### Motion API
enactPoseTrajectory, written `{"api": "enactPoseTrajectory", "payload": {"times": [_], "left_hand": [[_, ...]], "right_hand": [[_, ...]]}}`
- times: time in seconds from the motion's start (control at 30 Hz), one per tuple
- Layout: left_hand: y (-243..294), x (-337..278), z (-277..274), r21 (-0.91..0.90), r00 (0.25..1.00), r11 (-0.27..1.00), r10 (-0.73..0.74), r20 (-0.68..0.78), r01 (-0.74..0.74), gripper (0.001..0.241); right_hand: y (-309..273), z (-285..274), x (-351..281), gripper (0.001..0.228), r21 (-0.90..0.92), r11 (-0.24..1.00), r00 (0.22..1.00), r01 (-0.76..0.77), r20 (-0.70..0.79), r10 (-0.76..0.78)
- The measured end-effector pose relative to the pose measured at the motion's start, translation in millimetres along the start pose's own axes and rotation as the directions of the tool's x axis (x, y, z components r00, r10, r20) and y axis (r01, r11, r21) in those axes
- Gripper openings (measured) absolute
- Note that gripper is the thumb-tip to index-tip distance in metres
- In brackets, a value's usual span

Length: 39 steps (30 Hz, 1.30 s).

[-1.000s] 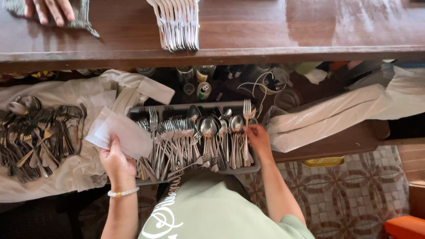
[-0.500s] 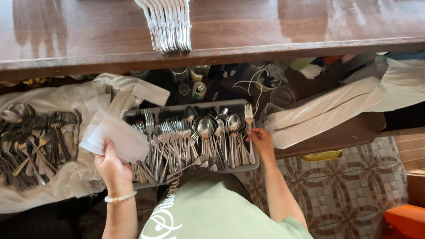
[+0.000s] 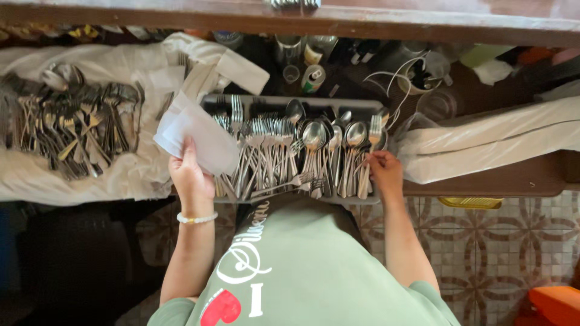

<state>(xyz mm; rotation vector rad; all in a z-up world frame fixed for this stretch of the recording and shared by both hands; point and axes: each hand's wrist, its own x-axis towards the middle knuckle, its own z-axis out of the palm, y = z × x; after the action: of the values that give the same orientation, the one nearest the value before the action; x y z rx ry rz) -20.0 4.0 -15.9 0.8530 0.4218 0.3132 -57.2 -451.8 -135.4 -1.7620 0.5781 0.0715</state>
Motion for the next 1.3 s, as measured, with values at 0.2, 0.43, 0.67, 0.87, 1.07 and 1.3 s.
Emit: {"api": "enactPoseTrajectory", "payload": {"times": [0.2, 0.43, 0.67, 0.87, 1.07, 1.3], "left_hand": [[6, -4, -12, 0.026, 0.998, 0.999, 0.034, -0.043, -0.033, 0.024], [13, -4, -11, 0.056, 0.997, 0.997, 0.059, -0.045, -0.057, 0.024], [11, -5, 4, 0.031, 0.999, 0.999, 0.04, 0.006, -0.04, 0.026], [7, -7, 12, 0.101, 0.999, 0.994, 0.038, 0.039, -0.042, 0.028], [3, -7, 12, 0.124, 0.999, 0.992, -0.033, 0.03, 0.029, 0.024], [2, -12, 12, 0.118, 0.999, 0.992, -0.054, -0.002, 0.054, 0.023]], "right_hand": [[21, 39, -4, 0.02, -0.101, 0.99, 0.995, 0.096, 0.048, -0.092], [8, 26, -3, 0.02, -0.045, 0.987, 0.986, 0.152, -0.061, -0.154], [38, 32, 7, 0.021, -0.202, 0.957, 0.97, 0.209, -0.084, -0.229], [54, 92, 16, 0.024, -0.114, 0.924, 0.926, 0.365, -0.06, -0.373], [37, 106, 18, 0.025, -0.368, 0.874, 0.946, 0.318, 0.065, -0.317], [55, 109, 18, 0.022, -0.353, 0.897, 0.956, 0.266, -0.021, -0.292]]}}
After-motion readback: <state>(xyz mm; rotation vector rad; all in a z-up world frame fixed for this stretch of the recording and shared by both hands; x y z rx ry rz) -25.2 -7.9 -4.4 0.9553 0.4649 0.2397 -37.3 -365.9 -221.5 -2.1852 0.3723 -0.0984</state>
